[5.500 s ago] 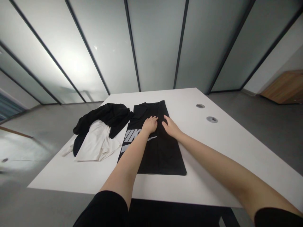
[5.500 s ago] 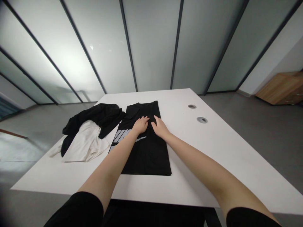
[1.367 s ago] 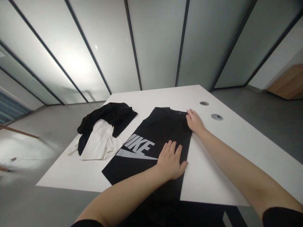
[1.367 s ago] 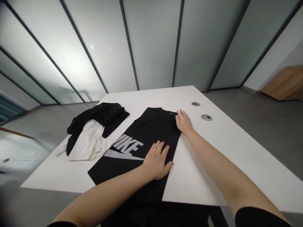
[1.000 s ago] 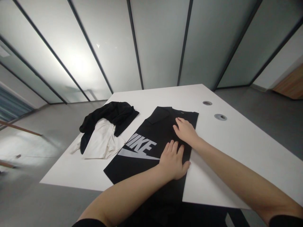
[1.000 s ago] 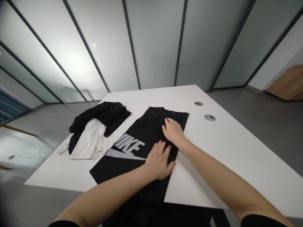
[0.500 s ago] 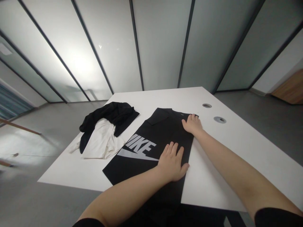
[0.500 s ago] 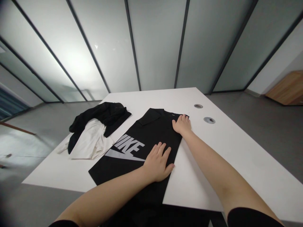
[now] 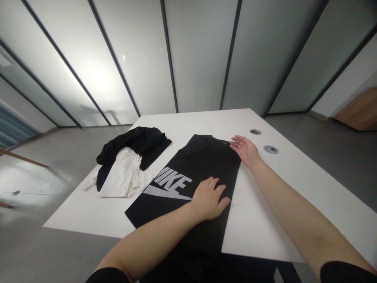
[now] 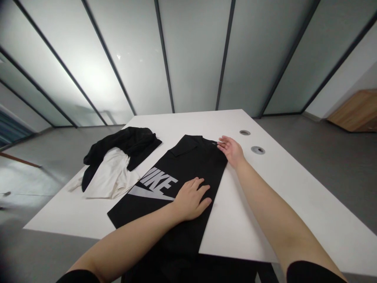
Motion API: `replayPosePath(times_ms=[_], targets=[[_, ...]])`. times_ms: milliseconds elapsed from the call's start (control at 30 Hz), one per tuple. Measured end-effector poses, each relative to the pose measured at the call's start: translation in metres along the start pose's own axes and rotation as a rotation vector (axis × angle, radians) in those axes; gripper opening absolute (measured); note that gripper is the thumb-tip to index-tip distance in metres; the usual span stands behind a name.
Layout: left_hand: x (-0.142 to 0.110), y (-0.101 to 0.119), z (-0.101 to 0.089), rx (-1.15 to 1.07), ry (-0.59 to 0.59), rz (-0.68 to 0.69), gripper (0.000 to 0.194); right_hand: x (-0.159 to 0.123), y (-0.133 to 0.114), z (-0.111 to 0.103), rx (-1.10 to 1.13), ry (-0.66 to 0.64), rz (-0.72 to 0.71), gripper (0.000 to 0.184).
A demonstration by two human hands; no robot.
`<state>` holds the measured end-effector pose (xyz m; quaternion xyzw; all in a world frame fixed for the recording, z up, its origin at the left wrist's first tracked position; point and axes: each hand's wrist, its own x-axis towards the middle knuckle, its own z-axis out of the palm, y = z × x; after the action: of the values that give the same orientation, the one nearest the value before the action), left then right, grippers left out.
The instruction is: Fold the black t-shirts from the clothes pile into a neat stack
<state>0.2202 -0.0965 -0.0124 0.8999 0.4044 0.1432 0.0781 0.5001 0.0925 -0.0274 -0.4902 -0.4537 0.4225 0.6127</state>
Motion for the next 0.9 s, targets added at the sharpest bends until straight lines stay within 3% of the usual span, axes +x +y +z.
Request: replayPosePath(times_ms=[67,133,233,500,900], targets=[[0.002,-0.002,-0.004,-0.027,-0.007,-0.001,0.050,-0.006,-0.009,-0.004,0.218,-0.264,0.240,0.056],[0.004,-0.003,-0.007,-0.050,-0.011,-0.005,0.046,-0.011,-0.016,-0.005,0.253,-0.491,0.455,0.059],[0.005,-0.003,-0.007,-0.062,-0.009,-0.006,0.044,-0.014,-0.018,-0.001,0.223,-0.565,0.611,0.051],[0.004,-0.002,0.001,-0.029,0.014,0.014,0.046,0.004,-0.008,-0.003,0.513,-0.050,0.595,0.053],[0.003,-0.002,0.003,-0.009,0.031,0.030,0.046,0.019,0.008,-0.014,0.655,0.343,0.386,0.064]])
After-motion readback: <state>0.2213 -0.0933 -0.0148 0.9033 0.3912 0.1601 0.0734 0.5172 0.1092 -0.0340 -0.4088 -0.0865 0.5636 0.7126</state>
